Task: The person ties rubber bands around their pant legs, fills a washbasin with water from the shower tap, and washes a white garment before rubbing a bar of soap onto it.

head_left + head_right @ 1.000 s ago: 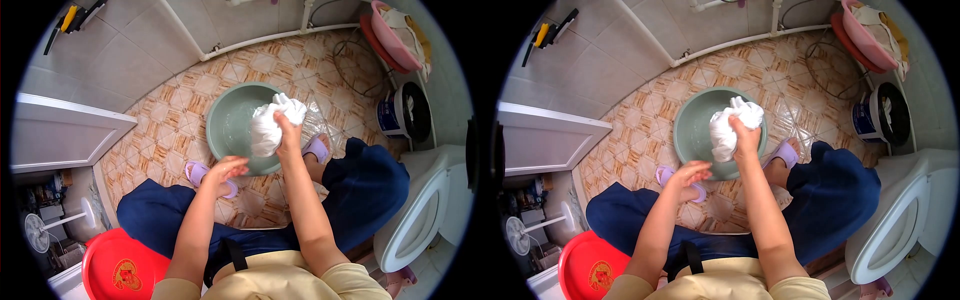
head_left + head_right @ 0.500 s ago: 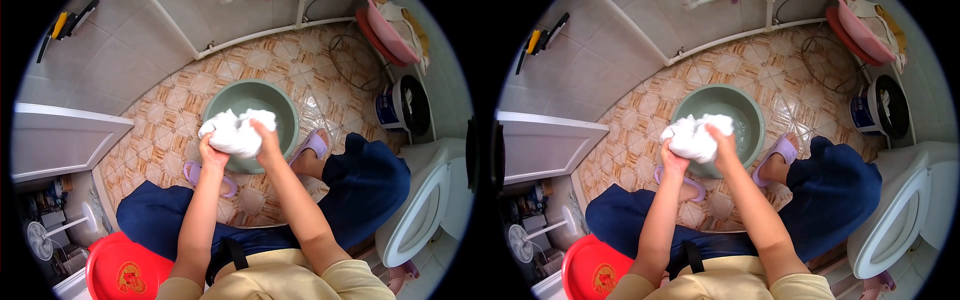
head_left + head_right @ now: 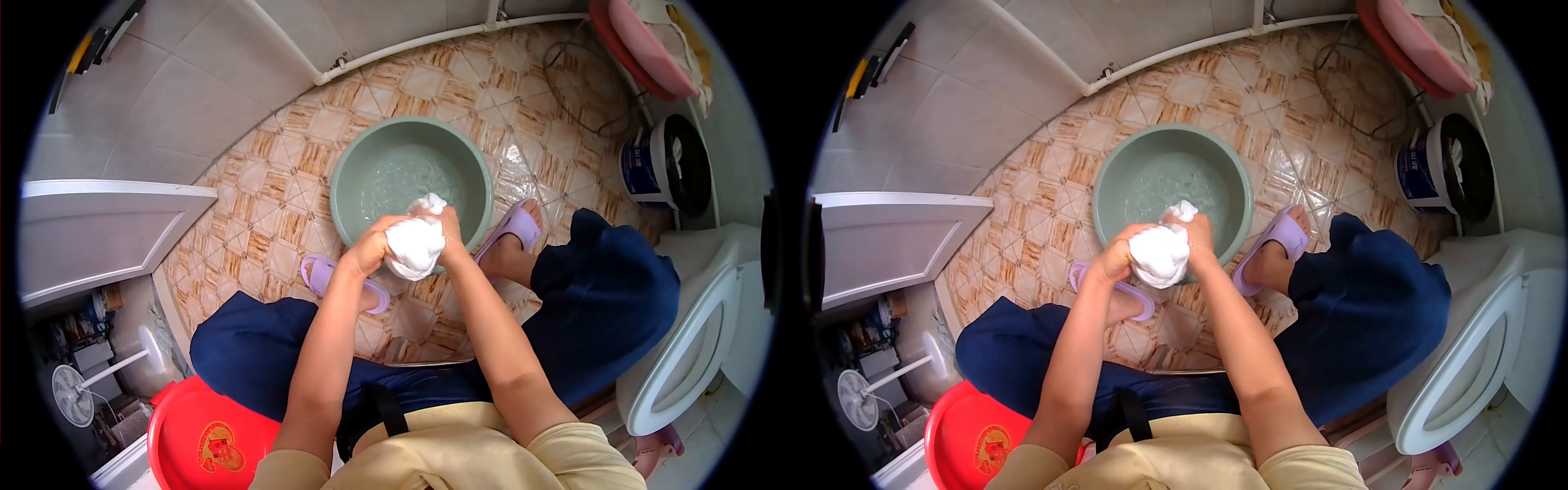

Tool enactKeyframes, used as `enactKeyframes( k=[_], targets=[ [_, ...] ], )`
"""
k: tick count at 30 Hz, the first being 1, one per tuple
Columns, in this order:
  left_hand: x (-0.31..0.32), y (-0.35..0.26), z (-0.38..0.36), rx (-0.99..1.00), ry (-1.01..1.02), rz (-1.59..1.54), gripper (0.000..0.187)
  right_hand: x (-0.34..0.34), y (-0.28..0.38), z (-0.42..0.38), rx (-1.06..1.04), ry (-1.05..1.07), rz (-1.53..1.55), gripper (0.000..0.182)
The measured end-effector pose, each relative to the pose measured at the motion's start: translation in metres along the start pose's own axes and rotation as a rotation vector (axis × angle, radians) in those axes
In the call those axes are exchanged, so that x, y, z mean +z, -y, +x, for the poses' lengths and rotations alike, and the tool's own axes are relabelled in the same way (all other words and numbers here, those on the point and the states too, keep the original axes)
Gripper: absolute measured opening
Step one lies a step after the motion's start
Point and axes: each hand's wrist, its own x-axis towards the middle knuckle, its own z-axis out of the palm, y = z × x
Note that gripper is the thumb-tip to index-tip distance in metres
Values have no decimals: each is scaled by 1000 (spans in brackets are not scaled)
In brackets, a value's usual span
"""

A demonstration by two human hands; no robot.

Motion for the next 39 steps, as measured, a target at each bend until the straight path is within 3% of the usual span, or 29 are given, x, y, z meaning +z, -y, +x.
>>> enactKeyframes(
  k=[5,10,12,14,16,17,18,20,21,22,24,25,27,28,30,35,39],
  targets=[
    [-1,-7,-2,-86,110,38,42,6,-9,-3,-30,2,-103,32],
    [-15,14,2,-89,166,19,50,6,-24,0,-114,135,-148,32],
    [-11,21,-4,-62,-90,-212,57,3,-15,-3,-150,132,-210,36],
    [-13,16,1,65,-30,-316,61,-1,-2,2,-195,136,-280,42],
    [-12,7,4,179,-406,-800,64,-10,6,6,-138,-217,-370,58],
    [-23,8,12,281,-514,-845,67,-23,2,18,-236,-216,-301,60],
    [-26,-5,10,365,-529,-886,64,-37,-17,36,-398,-296,-183,51],
    [-31,-25,8,501,-596,-918,60,-57,-2,18,-358,-429,-105,42],
    [-37,-29,10,519,-599,-936,60,-69,-22,30,-438,-615,-368,40],
    [-43,-32,12,612,-596,-959,56,-74,-45,40,-456,-603,-379,40],
    [-49,-39,12,717,-598,-995,51,-81,-81,51,-504,-904,-607,37],
    [-47,-46,9,709,-604,-1078,48,-82,-79,45,-520,-893,-617,37],
    [-40,-59,-3,672,-605,-1215,44,-83,-73,26,118,-421,-223,31],
    [-41,-58,-5,681,-611,-1231,44,-86,-85,24,111,-413,-241,31],
    [-46,-60,-8,683,-532,-1260,44,-85,-114,38,-34,-371,153,28],
    [-49,-57,-12,703,-579,-1290,40,-36,9,-7,-297,-253,480,20],
    [-47,-54,-14,726,-530,-1291,39,-41,51,-3,-325,-302,334,21]
  ],
)
